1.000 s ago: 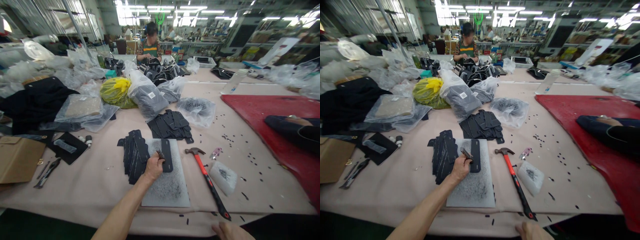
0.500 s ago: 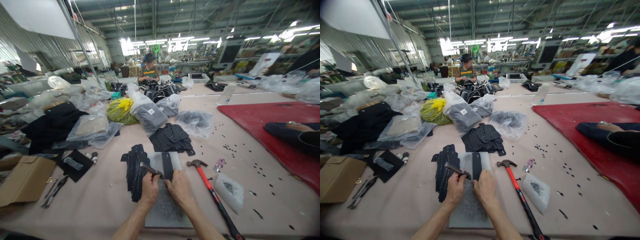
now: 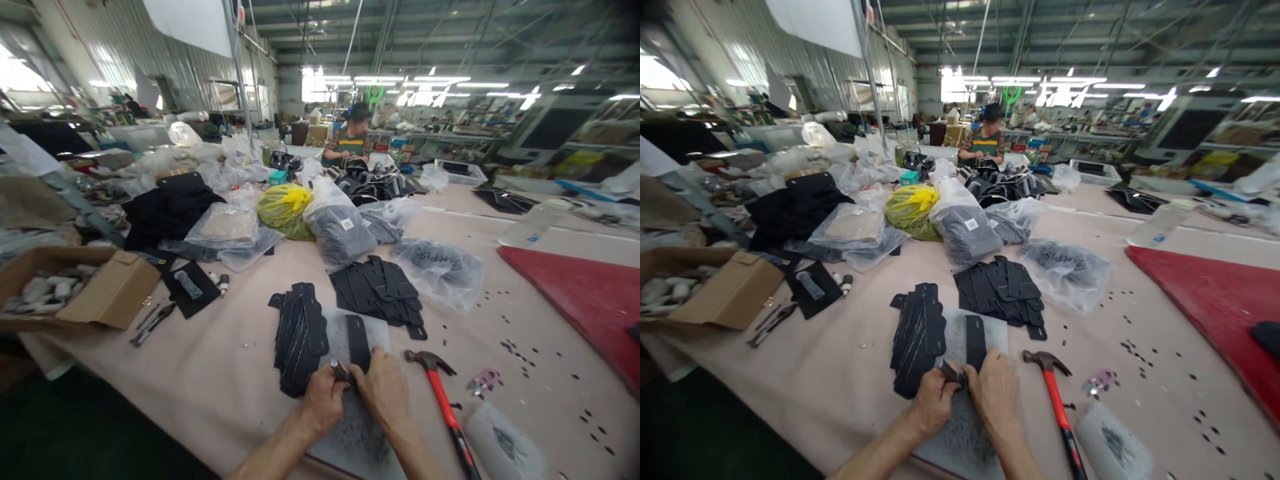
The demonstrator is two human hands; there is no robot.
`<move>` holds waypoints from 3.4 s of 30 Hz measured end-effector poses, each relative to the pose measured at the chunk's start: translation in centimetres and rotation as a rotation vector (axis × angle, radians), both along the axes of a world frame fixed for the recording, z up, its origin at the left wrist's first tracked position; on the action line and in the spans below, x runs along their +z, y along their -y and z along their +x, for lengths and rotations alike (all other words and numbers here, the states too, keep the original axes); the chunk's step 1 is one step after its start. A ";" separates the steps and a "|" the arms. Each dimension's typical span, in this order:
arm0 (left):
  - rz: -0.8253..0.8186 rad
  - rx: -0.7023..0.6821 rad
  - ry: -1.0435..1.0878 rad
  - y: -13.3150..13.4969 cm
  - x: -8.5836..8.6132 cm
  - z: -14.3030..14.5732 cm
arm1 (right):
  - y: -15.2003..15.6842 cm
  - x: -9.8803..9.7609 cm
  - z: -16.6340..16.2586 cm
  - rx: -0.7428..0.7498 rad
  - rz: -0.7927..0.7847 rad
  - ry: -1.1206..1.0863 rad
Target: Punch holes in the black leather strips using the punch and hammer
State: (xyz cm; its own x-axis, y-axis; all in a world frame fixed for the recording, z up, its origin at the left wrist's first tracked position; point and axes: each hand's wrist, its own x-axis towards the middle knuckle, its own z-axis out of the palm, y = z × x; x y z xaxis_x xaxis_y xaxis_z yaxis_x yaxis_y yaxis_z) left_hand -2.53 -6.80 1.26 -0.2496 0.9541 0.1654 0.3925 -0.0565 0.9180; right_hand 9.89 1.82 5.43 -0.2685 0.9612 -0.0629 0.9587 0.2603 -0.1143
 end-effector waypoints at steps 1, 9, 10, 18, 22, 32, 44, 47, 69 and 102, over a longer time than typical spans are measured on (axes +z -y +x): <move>0.002 -0.003 0.002 0.1 -0.1 0.0 | -0.1 0.0 -0.2 0.009 0.002 0.010; -0.014 -0.028 0.036 0.1 -0.5 -0.2 | -4.1 0.1 -0.6 0.024 -0.226 -0.341; -0.012 -0.029 0.041 0.1 -0.5 -0.2 | -5.3 0.6 -0.6 0.030 -0.213 -0.355; -0.012 -0.040 0.038 -0.1 -0.8 -0.3 | -15.3 6.3 -1.1 -0.159 0.170 -0.322; -0.009 -0.046 0.041 -0.1 -0.4 -0.4 | -11.1 4.8 -5.2 0.088 -0.084 -0.302; -0.001 -0.028 0.031 0.0 -1.0 -0.2 | -4.6 -0.3 -11.1 0.142 -0.299 -0.306; -0.003 -0.022 -0.038 -0.2 -0.2 -0.3 | -4.1 -0.9 0.0 -0.026 -0.320 -0.666; -0.002 -0.026 -0.050 -0.3 -0.1 -0.4 | -2.8 -0.9 2.6 -0.091 -0.318 -0.766; -0.073 -0.016 0.007 -7.1 1.8 0.8 | 4.3 0.9 4.9 0.130 -0.456 -0.247; 0.014 -0.184 -0.336 -8.8 -0.3 1.9 | 4.4 0.9 5.2 0.135 -0.473 -0.282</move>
State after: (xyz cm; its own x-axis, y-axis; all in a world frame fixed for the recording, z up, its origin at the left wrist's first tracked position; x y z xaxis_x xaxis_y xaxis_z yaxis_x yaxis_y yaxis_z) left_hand -0.66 2.05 0.96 -0.0042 0.9750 0.2223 0.6533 -0.1656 0.7388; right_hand 15.14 -2.56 6.37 -0.4561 0.8014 -0.3868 0.8360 0.2369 -0.4950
